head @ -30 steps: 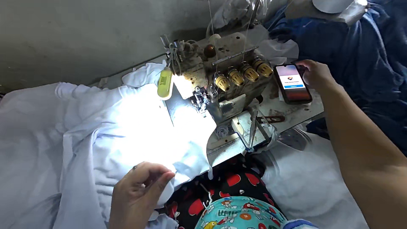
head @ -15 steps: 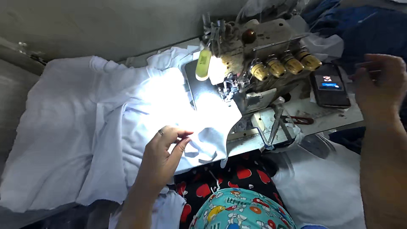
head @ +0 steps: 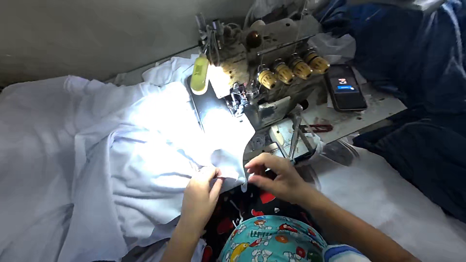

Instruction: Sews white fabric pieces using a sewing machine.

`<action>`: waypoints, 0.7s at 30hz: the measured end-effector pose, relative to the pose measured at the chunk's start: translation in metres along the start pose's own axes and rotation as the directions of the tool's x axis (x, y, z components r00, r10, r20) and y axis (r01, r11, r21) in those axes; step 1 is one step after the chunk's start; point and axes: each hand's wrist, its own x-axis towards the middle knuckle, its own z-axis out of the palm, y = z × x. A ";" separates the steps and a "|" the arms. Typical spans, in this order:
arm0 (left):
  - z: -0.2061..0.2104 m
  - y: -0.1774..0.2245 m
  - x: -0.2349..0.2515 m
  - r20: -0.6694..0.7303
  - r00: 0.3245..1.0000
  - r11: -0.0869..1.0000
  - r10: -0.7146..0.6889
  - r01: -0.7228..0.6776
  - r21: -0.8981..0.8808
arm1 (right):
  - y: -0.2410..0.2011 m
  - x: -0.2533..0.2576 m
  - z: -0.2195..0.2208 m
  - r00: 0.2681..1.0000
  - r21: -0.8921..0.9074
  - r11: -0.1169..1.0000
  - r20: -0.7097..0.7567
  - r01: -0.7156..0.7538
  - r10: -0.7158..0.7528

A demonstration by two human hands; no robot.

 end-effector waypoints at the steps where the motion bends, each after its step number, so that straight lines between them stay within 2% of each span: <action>1: -0.005 0.008 0.001 0.018 0.999 0.991 -0.033 0.035 -0.130 | -0.001 -0.001 0.006 1.000 0.017 1.000 0.000 -0.001 0.001; 3: -0.018 0.029 0.004 0.041 0.998 0.950 -0.054 0.064 -0.304 | -0.004 -0.001 0.016 0.999 -0.008 1.000 0.028 0.025 -0.024; 6: -0.031 0.058 0.011 0.014 1.000 0.935 -0.002 0.007 -0.353 | -0.013 0.004 0.023 0.992 -0.112 0.989 0.089 0.095 -0.086; 8: -0.034 0.066 0.016 -0.035 0.997 0.906 0.075 -0.083 -0.415 | -0.017 0.008 0.013 0.991 -0.184 0.974 0.031 0.135 -0.131; 10: -0.036 0.067 0.020 -0.080 0.986 0.888 0.147 -0.167 -0.428 | -0.013 0.011 -0.017 0.988 -0.288 0.950 -0.062 0.119 -0.142; 13: -0.040 0.059 0.016 -0.097 0.983 0.864 0.159 -0.186 -0.468 | 0.001 0.010 -0.099 0.972 -0.546 0.836 -0.217 -0.043 -0.091; 16: -0.047 0.048 0.007 -0.052 0.990 0.814 0.135 -0.140 -0.564 | 0.018 0.009 -0.196 0.904 -0.652 0.676 -0.424 -0.344 0.050; 18: -0.054 0.041 0.001 -0.001 0.987 0.767 0.159 -0.124 -0.629 | 0.034 0.010 -0.253 0.805 -0.574 0.628 -0.575 -0.526 0.149; 21: -0.064 0.041 -0.003 0.041 0.981 0.707 0.187 -0.106 -0.699 | 0.057 0.023 -0.307 0.622 -0.290 0.647 -0.689 -0.706 0.370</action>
